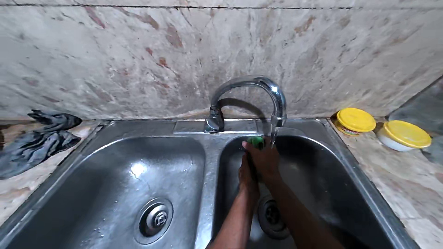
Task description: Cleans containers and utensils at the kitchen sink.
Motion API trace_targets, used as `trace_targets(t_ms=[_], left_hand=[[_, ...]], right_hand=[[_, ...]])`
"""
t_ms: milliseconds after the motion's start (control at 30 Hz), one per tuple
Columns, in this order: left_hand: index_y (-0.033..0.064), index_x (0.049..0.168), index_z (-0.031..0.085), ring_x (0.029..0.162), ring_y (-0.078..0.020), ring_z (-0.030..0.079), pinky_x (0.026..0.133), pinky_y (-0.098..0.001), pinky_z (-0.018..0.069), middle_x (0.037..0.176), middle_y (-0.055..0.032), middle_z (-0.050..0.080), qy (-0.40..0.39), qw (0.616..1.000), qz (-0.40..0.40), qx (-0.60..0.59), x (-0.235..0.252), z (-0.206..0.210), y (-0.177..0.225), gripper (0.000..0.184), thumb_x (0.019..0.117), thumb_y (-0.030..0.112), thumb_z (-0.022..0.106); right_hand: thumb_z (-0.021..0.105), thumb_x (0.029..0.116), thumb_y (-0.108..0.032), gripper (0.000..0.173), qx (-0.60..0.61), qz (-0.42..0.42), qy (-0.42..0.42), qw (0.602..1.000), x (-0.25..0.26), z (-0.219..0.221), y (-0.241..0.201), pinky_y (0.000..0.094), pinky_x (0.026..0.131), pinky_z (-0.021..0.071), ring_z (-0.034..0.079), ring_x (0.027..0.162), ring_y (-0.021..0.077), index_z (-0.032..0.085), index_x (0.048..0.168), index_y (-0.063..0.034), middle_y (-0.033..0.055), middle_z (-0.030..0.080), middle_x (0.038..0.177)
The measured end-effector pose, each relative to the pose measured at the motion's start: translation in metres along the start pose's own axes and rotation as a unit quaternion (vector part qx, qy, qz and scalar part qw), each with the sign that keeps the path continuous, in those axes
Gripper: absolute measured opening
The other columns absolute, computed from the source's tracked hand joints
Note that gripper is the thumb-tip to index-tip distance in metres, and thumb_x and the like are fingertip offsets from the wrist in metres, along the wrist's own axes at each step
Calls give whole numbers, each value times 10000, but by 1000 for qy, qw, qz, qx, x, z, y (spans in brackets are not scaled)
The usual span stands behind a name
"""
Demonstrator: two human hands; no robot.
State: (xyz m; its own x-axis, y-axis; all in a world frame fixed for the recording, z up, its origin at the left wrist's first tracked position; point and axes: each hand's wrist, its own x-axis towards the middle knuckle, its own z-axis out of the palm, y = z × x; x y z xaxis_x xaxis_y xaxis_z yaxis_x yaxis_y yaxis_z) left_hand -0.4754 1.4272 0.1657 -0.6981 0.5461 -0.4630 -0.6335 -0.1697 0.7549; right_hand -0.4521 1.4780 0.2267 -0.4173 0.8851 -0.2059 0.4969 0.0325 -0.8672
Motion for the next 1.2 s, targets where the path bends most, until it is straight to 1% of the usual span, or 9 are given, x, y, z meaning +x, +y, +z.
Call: trace_targets(t_ms=[167, 267, 367, 533, 667, 733, 833, 1033, 1200], left_hand=[[-5, 1166, 607, 746, -209, 617, 661, -382, 537, 885, -141, 629, 45, 998, -46, -9, -7, 4, 6, 479, 1120, 384, 333], [-15, 1328, 528, 891, -209, 587, 776, -351, 508, 1072, -156, 601, -8, 994, -103, 20, -16, 11, 8, 506, 1125, 392, 306], [-13, 1275, 553, 770, -139, 586, 675, -261, 506, 968, -99, 598, -47, 988, -135, 63, -14, 16, -6, 370, 1128, 268, 361], [-54, 1412, 490, 1153, -315, 565, 979, -454, 481, 1348, -259, 551, 5, 972, -126, 197, -24, 11, -12, 428, 1121, 248, 406], [-31, 1446, 449, 1125, -309, 543, 961, -461, 468, 1333, -247, 529, -14, 971, -148, 186, -30, 13, -16, 453, 1127, 282, 379], [-34, 1436, 459, 1110, -289, 546, 951, -435, 474, 1319, -234, 538, -18, 973, -135, 187, -32, 9, -18, 444, 1130, 273, 362], [-75, 1422, 467, 1214, -372, 547, 1004, -518, 468, 1371, -297, 529, 19, 972, -120, 202, -30, 7, -25, 524, 1136, 334, 308], [-102, 1433, 459, 1330, -410, 491, 1098, -542, 404, 1433, -327, 492, 49, 952, -106, 284, -28, 12, -25, 622, 1129, 408, 273], [-92, 1503, 364, 1389, -412, 439, 1137, -531, 367, 1510, -322, 420, 49, 959, -39, 278, -33, 7, -19, 534, 1138, 293, 302]], right_hand=[[713, 973, -353, 580, -78, -41, -104, 991, -2, -17, 5, 550, 900, 532, 656, 1039, 376, 524, 1396, -5, 250, 654, 1170], [809, 892, -311, 510, -86, -136, 21, 987, 20, -26, -8, 598, 851, 535, 670, 961, 406, 630, 1209, 46, 261, 682, 1048], [752, 911, -357, 520, -111, -233, 185, 948, 68, -13, -3, 634, 802, 539, 703, 916, 439, 622, 1195, 58, 263, 704, 957], [694, 972, -419, 577, -156, -157, 108, 969, 34, -25, 33, 638, 772, 542, 697, 860, 449, 579, 1245, 76, 263, 694, 917], [691, 961, -427, 581, -157, -206, 146, 955, 52, -37, -1, 653, 795, 528, 693, 912, 475, 589, 1243, 71, 285, 696, 940], [640, 994, -464, 615, -165, -171, 136, 962, 48, -25, 29, 638, 766, 553, 697, 875, 459, 544, 1308, 55, 273, 689, 948], [636, 991, -434, 616, -178, -42, 21, 983, 16, -23, 70, 573, 943, 525, 680, 1066, 394, 523, 1404, 8, 233, 693, 1144], [615, 1007, -461, 601, -177, -234, 176, 940, 50, -14, 33, 622, 709, 558, 700, 818, 453, 564, 1274, 75, 266, 686, 894], [624, 1002, -458, 577, -215, -38, 6, 976, 27, -44, 39, 580, 962, 506, 668, 1088, 408, 565, 1341, 5, 243, 691, 1122]])
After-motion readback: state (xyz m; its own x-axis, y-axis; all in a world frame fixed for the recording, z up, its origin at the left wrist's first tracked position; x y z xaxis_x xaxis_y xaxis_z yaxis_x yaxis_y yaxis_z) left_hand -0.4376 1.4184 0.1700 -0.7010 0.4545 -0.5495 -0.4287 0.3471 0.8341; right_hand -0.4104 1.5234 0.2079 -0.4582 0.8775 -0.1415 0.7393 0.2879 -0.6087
